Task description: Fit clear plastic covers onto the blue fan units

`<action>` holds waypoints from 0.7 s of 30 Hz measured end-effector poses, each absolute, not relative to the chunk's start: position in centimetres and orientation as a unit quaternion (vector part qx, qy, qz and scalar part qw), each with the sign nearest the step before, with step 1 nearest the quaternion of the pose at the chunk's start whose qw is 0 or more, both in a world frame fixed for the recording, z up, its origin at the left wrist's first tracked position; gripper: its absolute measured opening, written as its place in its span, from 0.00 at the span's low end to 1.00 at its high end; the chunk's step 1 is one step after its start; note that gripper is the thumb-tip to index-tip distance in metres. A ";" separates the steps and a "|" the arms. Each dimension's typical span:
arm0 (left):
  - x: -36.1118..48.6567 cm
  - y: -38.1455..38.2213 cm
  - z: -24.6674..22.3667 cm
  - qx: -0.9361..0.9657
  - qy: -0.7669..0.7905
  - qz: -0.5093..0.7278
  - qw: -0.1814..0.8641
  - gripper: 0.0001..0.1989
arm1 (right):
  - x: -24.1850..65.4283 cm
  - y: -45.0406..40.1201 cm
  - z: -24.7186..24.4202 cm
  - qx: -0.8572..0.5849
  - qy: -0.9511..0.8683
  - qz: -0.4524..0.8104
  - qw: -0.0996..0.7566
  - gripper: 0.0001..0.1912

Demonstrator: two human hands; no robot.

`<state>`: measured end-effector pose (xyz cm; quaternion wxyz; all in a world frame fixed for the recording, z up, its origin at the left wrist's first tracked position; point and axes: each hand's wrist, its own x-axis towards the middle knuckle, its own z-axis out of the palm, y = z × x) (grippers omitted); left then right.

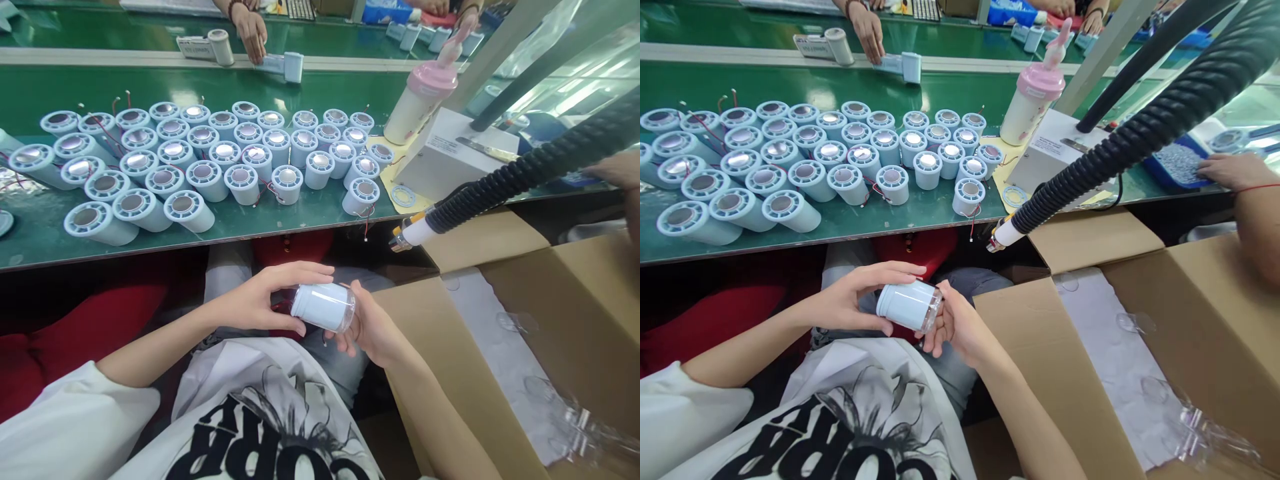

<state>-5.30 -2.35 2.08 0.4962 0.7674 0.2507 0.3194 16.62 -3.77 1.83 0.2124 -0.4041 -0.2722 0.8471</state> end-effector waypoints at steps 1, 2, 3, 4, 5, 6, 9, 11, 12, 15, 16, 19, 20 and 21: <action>-5.3 -2.3 2.0 0.767 0.249 0.323 0.495 0.39 | 16.6 -3.7 1.9 -0.403 -0.258 0.856 0.197 0.30; -5.2 -2.4 2.0 0.767 0.247 0.326 0.494 0.39 | 16.6 -3.7 2.0 -0.403 -0.244 0.863 0.183 0.32; -5.2 -2.4 2.0 0.766 0.248 0.328 0.494 0.38 | 16.5 -3.6 2.0 -0.403 -0.232 0.868 0.172 0.32; -5.1 -2.5 2.1 0.765 0.250 0.328 0.495 0.37 | 16.5 -3.7 2.0 -0.404 -0.225 0.872 0.161 0.33; -5.0 -2.6 2.1 0.763 0.254 0.327 0.496 0.36 | 16.6 -3.7 1.9 -0.406 -0.226 0.873 0.150 0.34; -5.0 -2.7 2.2 0.758 0.261 0.327 0.500 0.34 | 16.6 -3.8 1.7 -0.408 -0.235 0.871 0.140 0.35; -4.9 -3.2 2.6 0.718 0.303 0.321 0.538 0.31 | 16.9 -4.3 0.9 -0.451 -0.327 0.808 0.191 0.31; -4.9 -3.6 2.9 0.674 0.336 0.311 0.580 0.31 | 17.3 -4.7 0.4 -0.486 -0.457 0.682 0.300 0.18; -4.9 -3.7 3.1 0.653 0.348 0.303 0.601 0.31 | 17.5 -4.8 0.2 -0.480 -0.537 0.598 0.352 0.12; -4.8 -3.8 3.5 0.612 0.363 0.289 0.641 0.31 | 18.1 -4.9 0.2 -0.357 -0.748 0.381 0.410 0.25; -4.7 -3.8 3.5 0.605 0.364 0.287 0.648 0.31 | 18.2 -4.8 0.3 -0.316 -0.787 0.341 0.405 0.28; -4.7 -3.7 3.4 0.594 0.360 0.281 0.662 0.31 | 18.5 -4.6 0.5 -0.288 -0.814 0.314 0.396 0.30; -4.7 -3.6 3.4 0.592 0.357 0.280 0.666 0.32 | 18.5 -4.6 0.5 -0.296 -0.807 0.321 0.398 0.30; -4.7 -3.6 3.3 0.594 0.352 0.282 0.666 0.33 | 18.5 -4.5 0.5 -0.302 -0.800 0.326 0.403 0.30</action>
